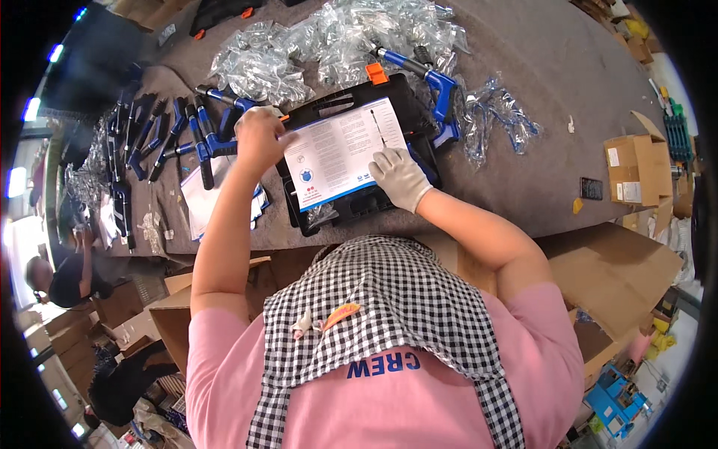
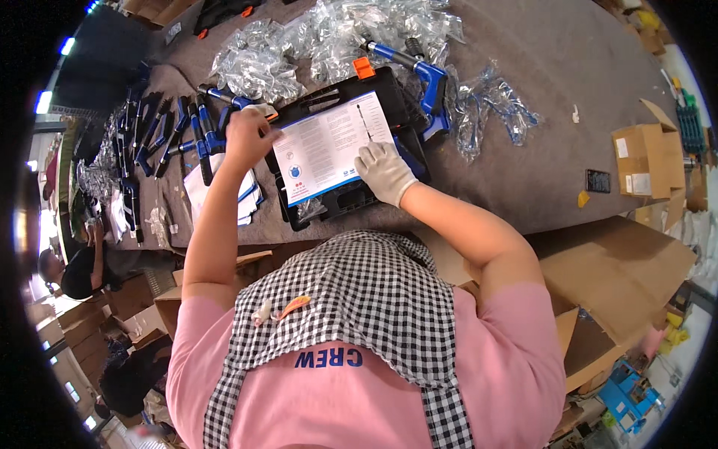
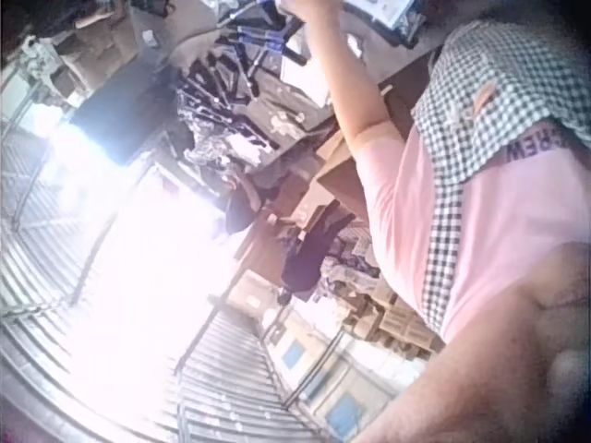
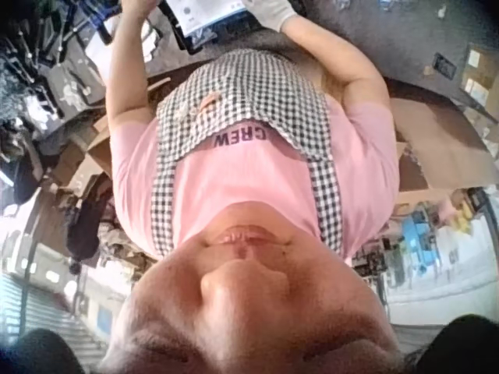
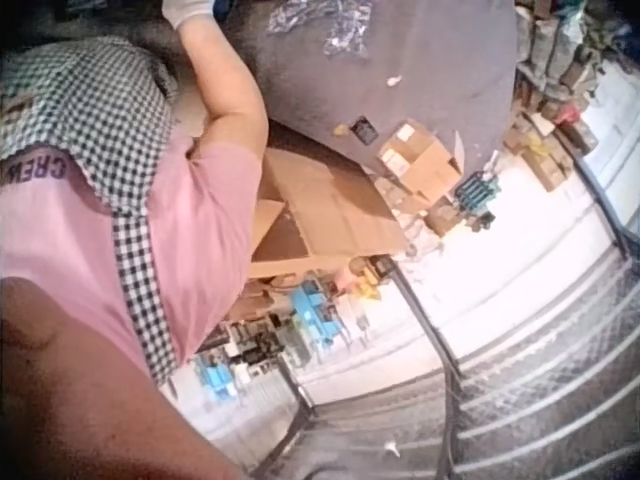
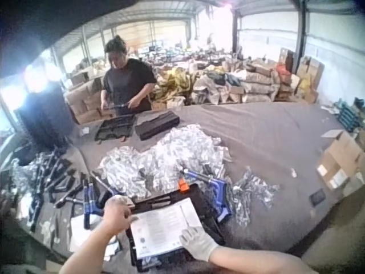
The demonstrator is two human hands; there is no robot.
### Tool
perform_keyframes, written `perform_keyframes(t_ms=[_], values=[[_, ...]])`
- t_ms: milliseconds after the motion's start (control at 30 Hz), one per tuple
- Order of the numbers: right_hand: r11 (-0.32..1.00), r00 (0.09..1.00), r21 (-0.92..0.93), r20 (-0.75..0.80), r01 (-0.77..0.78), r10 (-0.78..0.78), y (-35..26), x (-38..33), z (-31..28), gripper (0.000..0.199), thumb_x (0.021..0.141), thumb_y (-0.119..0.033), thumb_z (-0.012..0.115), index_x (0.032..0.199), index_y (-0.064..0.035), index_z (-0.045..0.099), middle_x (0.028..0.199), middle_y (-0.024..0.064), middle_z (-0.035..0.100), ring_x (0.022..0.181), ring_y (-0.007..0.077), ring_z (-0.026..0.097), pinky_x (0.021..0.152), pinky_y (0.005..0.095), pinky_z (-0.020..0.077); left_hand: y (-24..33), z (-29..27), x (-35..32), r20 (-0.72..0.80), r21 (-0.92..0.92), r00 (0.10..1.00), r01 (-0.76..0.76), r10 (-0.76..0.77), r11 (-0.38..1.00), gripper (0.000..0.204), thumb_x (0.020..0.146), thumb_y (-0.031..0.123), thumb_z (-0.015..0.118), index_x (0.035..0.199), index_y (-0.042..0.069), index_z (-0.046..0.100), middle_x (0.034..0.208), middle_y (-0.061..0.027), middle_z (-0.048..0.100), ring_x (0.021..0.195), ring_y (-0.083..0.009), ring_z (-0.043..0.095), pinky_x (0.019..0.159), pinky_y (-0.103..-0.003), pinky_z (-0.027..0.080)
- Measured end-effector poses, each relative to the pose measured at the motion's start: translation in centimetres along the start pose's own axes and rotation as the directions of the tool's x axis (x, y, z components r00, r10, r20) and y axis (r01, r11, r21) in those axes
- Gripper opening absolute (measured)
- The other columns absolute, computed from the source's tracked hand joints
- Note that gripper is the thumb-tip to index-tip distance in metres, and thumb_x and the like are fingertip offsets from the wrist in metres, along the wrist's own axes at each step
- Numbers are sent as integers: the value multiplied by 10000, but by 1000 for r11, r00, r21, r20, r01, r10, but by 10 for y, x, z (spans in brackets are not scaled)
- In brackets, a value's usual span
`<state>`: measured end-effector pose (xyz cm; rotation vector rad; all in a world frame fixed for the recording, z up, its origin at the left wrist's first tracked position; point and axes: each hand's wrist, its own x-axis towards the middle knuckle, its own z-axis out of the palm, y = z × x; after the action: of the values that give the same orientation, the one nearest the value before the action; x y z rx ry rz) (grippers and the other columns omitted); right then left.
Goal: Packing hand tools and manuals into plastic storage cases and organizing them into boxes.
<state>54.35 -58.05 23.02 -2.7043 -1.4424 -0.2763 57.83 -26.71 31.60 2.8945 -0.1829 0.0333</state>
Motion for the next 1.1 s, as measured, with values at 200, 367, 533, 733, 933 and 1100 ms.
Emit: perform_keyframes(t_ms=[200, 367, 533, 733, 933, 1100], values=[[998, 981, -6, 180, 70, -68, -5, -2, -6, 483, 826, -191, 548, 1292, -75, 496, 1363, 119, 445, 1307, 294, 358, 1027, 446, 331, -57, 52, 41, 315, -38, 929, 218, -195, 975, 523, 732, 438, 743, 1078, 57, 652, 1048, -174, 679, 998, -340, 634, 860, -410, 492], [995, 987, 75, 140, 66, -77, -7, 1, -12, 337, 802, -191, 555, 1116, -71, 582, 1201, 91, 538, 1182, 265, 451, 942, 447, 379, -30, 32, 28, 242, 113, 924, 274, -294, 955, 359, 751, 388, 726, 955, 95, 695, 923, -134, 693, 923, -313, 650, 811, -429, 505], [997, 995, 44, 71, 63, -66, -4, -2, -6, 233, 794, -190, 554, 989, -82, 620, 1029, 74, 583, 1042, 243, 529, 860, 414, 409, 25, 1, -51, -178, 69, 974, 153, -139, 986, 687, 663, 220, 815, 1258, 69, 507, 1100, -154, 608, 1032, -359, 573, 881, -431, 470], [979, 958, 164, 279, -120, 71, -8, -5, 14, 257, 830, -172, 524, 1048, -98, 638, 1119, 98, 613, 1070, 265, 576, 907, 438, 443, 71, -2, -109, 43, -204, 962, 271, -268, 941, 896, 529, 228, 876, 1312, 54, 478, 1064, -158, 573, 1037, -353, 535, 894, -414, 450], [753, 928, 568, 56, -332, 368, -16, -24, 32, 375, 802, -178, 637, 1162, -72, 618, 1122, 137, 641, 1069, 319, 584, 935, 421, 459, 59, 80, -180, -285, -358, 956, -173, 69, 918, 485, 605, 53, 799, 978, 38, 489, 1030, -164, 581, 1040, -386, 569, 853, -428, 491], [797, 887, 390, 159, -460, 434, 12, -122, 92, 457, 896, -386, 478, 1271, -140, 562, 1413, 121, 461, 1354, 302, 341, 1113, 495, 263, 65, 96, -179, -315, -161, 923, -281, 220, 946, 348, 685, 33, 735, 885, 51, 451, 1092, -174, 586, 1114, -389, 572, 884, -479, 499]])
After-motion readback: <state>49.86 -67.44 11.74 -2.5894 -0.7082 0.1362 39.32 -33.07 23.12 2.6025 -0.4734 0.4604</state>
